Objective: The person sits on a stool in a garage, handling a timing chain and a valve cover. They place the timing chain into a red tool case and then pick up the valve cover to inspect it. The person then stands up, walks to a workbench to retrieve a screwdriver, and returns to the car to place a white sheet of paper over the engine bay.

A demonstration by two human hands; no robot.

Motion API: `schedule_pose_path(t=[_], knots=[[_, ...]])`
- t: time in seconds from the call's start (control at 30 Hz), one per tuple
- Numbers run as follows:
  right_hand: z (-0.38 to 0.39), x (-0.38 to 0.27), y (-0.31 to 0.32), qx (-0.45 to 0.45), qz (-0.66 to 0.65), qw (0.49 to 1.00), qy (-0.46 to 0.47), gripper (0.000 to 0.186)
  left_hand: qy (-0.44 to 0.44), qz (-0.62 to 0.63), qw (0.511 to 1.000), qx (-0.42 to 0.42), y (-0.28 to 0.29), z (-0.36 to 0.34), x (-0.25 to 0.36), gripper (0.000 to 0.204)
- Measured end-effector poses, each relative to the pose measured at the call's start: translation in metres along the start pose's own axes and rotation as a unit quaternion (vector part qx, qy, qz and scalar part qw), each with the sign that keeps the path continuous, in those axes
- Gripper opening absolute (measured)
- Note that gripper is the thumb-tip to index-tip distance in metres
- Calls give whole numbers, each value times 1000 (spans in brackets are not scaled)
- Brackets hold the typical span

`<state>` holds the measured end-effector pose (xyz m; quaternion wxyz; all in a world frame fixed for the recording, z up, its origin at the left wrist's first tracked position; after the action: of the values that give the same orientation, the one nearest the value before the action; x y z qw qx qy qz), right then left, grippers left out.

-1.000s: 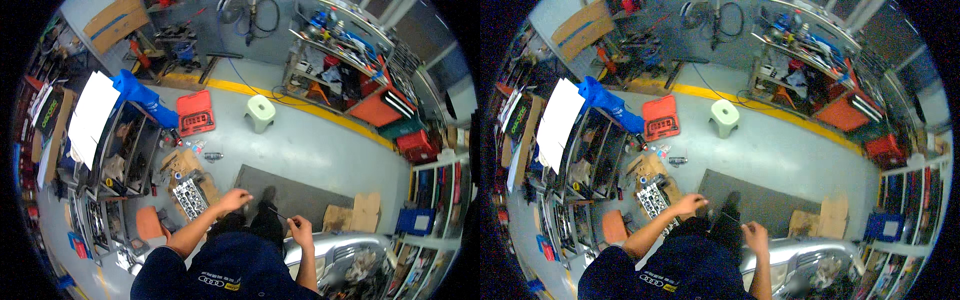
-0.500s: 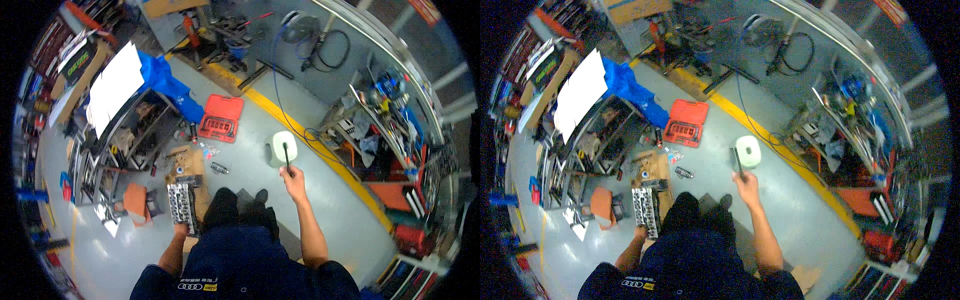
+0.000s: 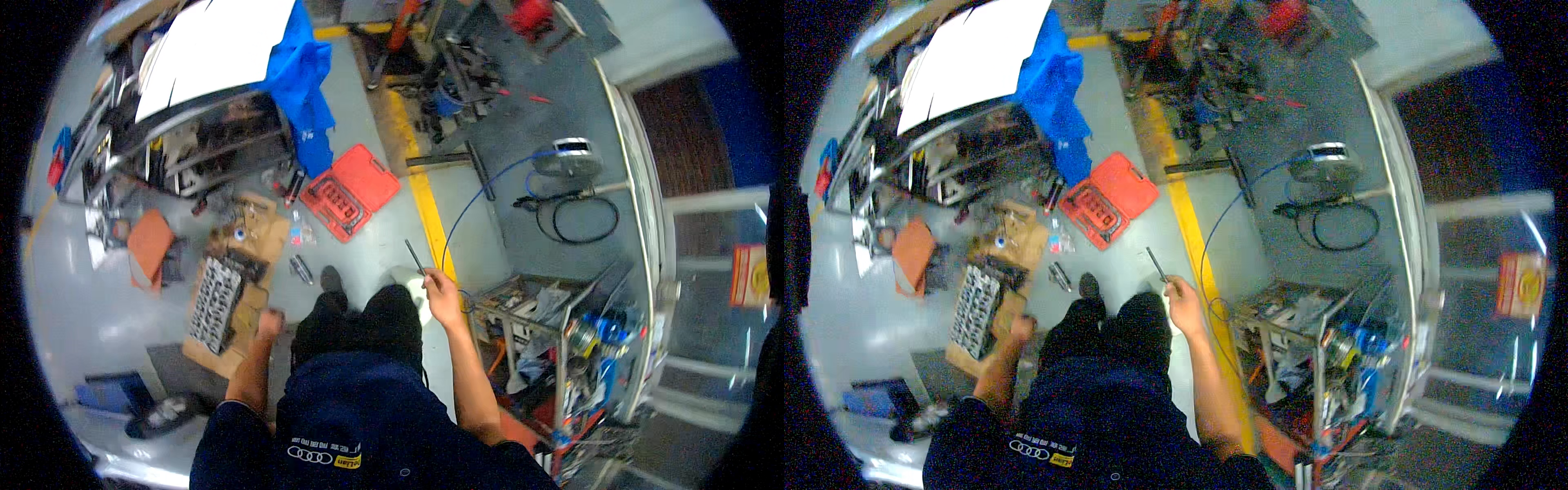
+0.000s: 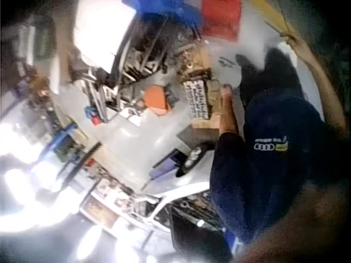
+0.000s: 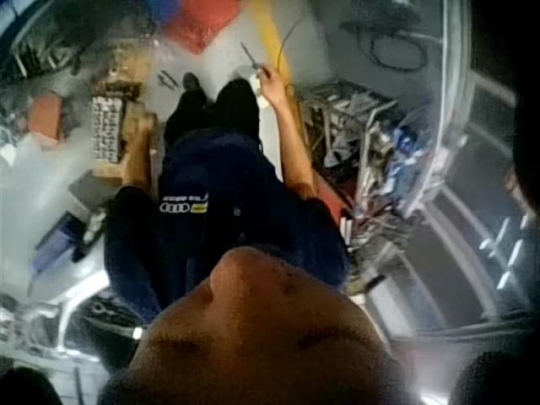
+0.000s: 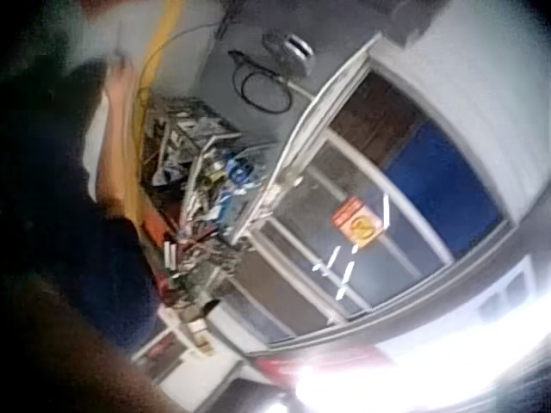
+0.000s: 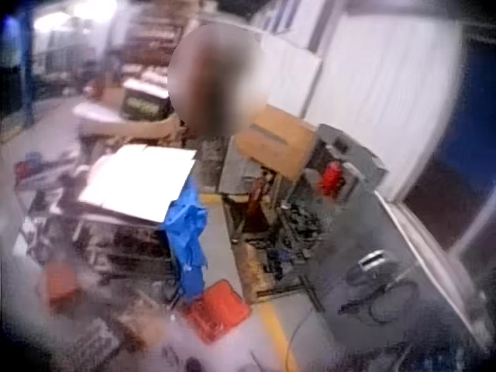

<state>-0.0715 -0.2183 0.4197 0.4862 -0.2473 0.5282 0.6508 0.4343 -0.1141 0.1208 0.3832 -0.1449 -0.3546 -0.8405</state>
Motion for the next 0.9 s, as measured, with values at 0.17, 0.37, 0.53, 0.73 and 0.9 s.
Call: schedule_pose_path(t=[0.17,0.37,0.53,0.73,0.9], knots=[[-119,24,-39,-173,30,984,-40,19,33,416,907,52,-4,-54,167,31],[-280,218,-142,-335,163,925,-79,20,100,460,875,117,-63,-111,235,22],[-415,443,-259,-380,335,862,-24,23,174,464,850,181,-147,-215,213,21],[-502,560,-365,-341,378,861,-4,25,57,266,954,124,-167,-271,222,33],[-499,613,-380,-298,224,926,-56,25,34,244,960,134,-155,-253,212,38]])
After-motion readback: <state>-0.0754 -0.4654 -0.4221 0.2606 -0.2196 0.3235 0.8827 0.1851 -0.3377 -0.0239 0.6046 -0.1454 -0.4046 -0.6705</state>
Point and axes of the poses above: each hand's wrist, its own z-axis away from the middle knuckle, its own y-axis out of the back of the hand, x = y × z, the point moved 4 cm from there along -z, towards the middle knuckle, and after that the axes turned 2 degrees about y, right-handed, at the moved point
